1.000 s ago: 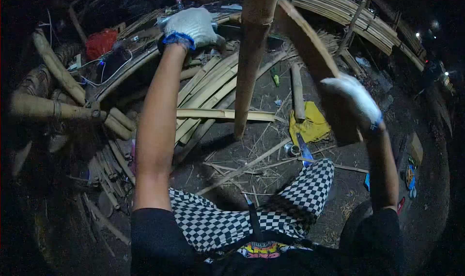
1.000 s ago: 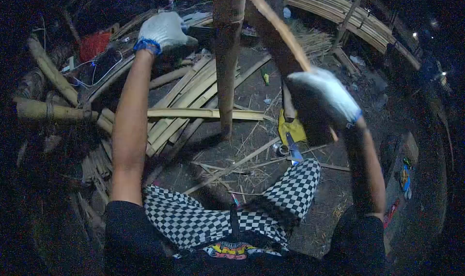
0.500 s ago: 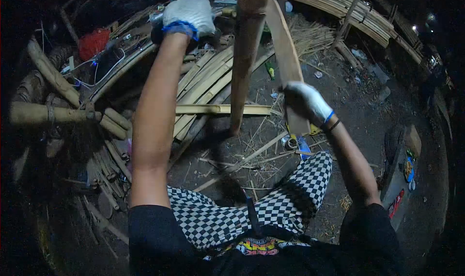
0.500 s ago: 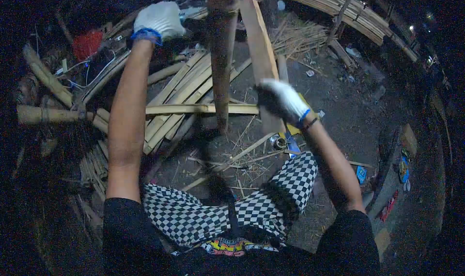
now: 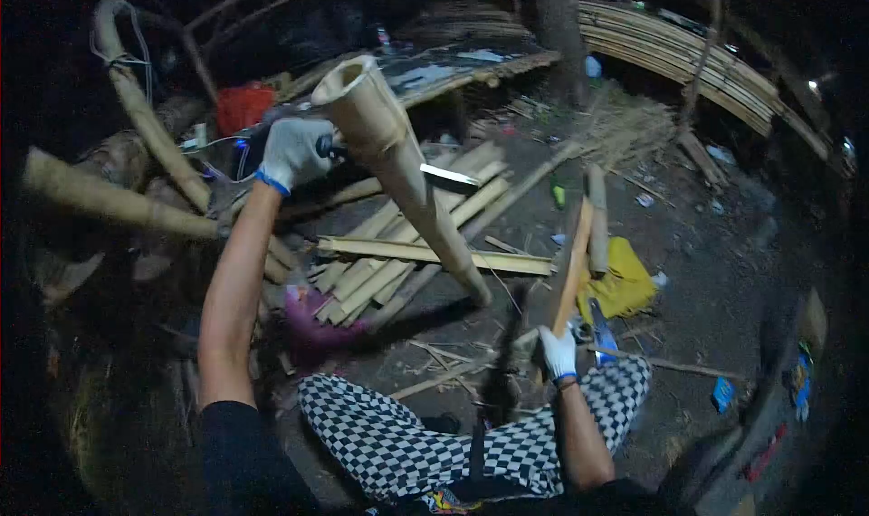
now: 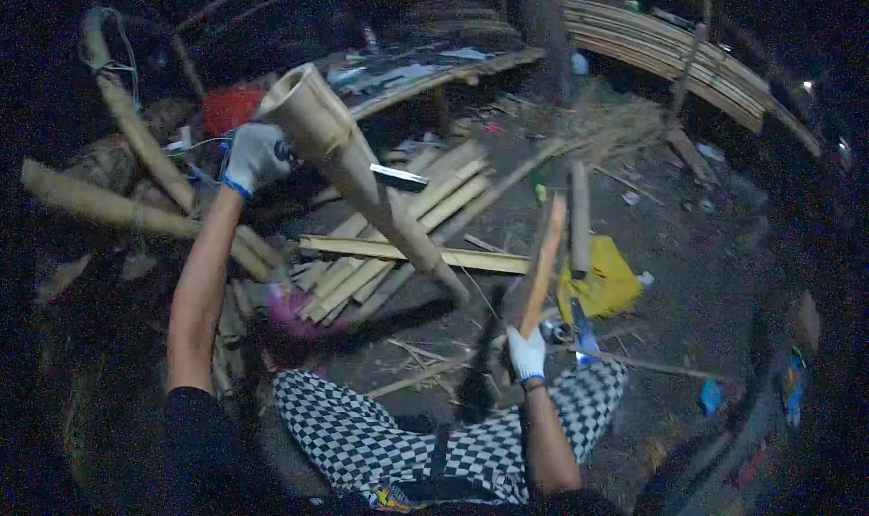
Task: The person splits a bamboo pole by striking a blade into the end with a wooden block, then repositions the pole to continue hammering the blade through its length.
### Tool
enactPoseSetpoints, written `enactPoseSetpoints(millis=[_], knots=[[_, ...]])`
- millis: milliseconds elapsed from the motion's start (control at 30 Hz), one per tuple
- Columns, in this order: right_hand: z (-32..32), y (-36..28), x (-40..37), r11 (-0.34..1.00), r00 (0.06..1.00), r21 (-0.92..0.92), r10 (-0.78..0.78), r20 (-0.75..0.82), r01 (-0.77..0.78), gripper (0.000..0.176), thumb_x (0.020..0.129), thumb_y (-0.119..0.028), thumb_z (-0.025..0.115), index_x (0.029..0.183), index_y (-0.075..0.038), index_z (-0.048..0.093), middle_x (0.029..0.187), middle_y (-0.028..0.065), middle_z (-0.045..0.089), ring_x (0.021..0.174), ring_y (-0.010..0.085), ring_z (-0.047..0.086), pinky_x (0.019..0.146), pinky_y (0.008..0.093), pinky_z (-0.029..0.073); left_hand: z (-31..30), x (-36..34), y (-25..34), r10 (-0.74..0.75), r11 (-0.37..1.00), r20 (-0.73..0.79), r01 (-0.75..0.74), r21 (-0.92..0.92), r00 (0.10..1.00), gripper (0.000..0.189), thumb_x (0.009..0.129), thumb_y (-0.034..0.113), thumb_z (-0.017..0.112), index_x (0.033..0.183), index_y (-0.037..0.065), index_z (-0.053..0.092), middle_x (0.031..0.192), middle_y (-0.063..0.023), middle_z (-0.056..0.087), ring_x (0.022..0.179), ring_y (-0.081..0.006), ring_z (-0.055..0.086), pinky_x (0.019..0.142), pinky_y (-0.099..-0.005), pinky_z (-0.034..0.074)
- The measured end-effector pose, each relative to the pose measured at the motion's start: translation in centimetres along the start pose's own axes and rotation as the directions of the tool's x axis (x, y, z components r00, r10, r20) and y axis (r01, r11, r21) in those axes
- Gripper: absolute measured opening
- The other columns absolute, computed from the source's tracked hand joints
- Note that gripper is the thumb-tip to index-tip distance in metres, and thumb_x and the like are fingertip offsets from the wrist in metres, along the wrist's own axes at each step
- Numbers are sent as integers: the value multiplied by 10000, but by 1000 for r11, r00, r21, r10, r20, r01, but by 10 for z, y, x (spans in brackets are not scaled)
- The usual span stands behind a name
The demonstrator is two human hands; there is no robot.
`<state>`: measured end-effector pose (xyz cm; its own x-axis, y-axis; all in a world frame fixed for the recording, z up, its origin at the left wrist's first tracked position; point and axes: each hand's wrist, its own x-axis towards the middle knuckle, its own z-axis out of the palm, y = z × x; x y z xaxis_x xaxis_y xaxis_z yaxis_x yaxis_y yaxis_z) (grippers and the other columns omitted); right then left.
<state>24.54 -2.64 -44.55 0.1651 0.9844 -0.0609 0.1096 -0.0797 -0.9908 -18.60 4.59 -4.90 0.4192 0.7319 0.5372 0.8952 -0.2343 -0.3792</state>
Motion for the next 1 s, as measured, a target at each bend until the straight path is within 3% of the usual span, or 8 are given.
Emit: enactPoseSetpoints(millis=[67, 100, 133, 167, 233, 467, 567, 1000], knots=[[6, 53, 16, 886, 997, -456, 79, -21, -80, 400, 829, -356, 590, 965, 16, 644, 877, 197, 668, 838, 343, 638, 759, 397, 487, 7, -29, -16, 53, 998, -206, -47, 35, 977, 289, 634, 277, 716, 849, 102, 634, 825, -134, 666, 690, -275, 637, 676, -347, 505], [1, 119, 45, 559, 935, -770, -26, 354, 308, 366, 839, -377, 611, 913, -25, 682, 997, 99, 676, 905, 228, 638, 792, 393, 492, 3, -35, -6, 114, 979, -514, -184, -86, 850, 359, 657, 286, 731, 887, 55, 579, 872, -139, 623, 756, -243, 614, 709, -335, 497], [0, 127, 41, 955, 942, -123, 288, 172, -270, 306, 819, -330, 612, 904, -40, 660, 921, 114, 664, 865, 280, 640, 754, 406, 505, 2, -43, -7, 114, 969, -556, -214, -119, 824, 359, 663, 289, 730, 885, 54, 573, 870, -138, 616, 759, -245, 609, 709, -338, 495], [10, 128, 43, 687, 766, 341, 596, 239, -641, 275, 806, -301, 615, 939, -60, 626, 881, 109, 641, 819, 292, 621, 742, 415, 506, 2, -50, -12, 86, 974, -525, -182, -135, 847, 360, 669, 293, 730, 883, 54, 568, 869, -137, 609, 762, -246, 604, 709, -340, 492], [-5, 103, 33, 467, 564, 316, 691, 452, -826, 294, 802, -271, 632, 1009, -64, 597, 890, 100, 627, 785, 282, 605, 733, 421, 506, 6, -67, -25, 20, 984, -444, -95, -148, 896, 362, 682, 301, 729, 880, 53, 556, 866, -136, 594, 768, -249, 593, 709, -345, 486], [14, 89, 39, 610, 753, 443, 565, 339, -657, 381, 797, -276, 653, 1050, 3, 595, 913, 114, 605, 804, 250, 613, 711, 386, 491, 30, -77, -43, -338, 873, 78, 343, -348, 938, 377, 725, 327, 726, 869, 49, 516, 856, -131, 544, 789, -260, 556, 708, -361, 466], [17, 100, 44, 649, 796, 465, 529, 294, -603, 376, 805, -272, 664, 1074, -17, 599, 935, 80, 616, 808, 231, 612, 717, 356, 492, 14, -52, 3, 131, 974, -384, -190, -120, 914, 421, 663, 241, 839, 819, 93, 477, 817, -98, 495, 753, -264, 493, 681, -361, 404], [11, 76, 40, 552, 758, 539, 576, 305, -636, 390, 809, -256, 649, 1076, 16, 570, 926, 106, 625, 808, 248, 624, 731, 380, 513, 12, -66, 2, 105, 974, -351, -168, -153, 930, 429, 622, 129, 859, 856, 40, 509, 868, -112, 526, 775, -261, 512, 681, -345, 427]])
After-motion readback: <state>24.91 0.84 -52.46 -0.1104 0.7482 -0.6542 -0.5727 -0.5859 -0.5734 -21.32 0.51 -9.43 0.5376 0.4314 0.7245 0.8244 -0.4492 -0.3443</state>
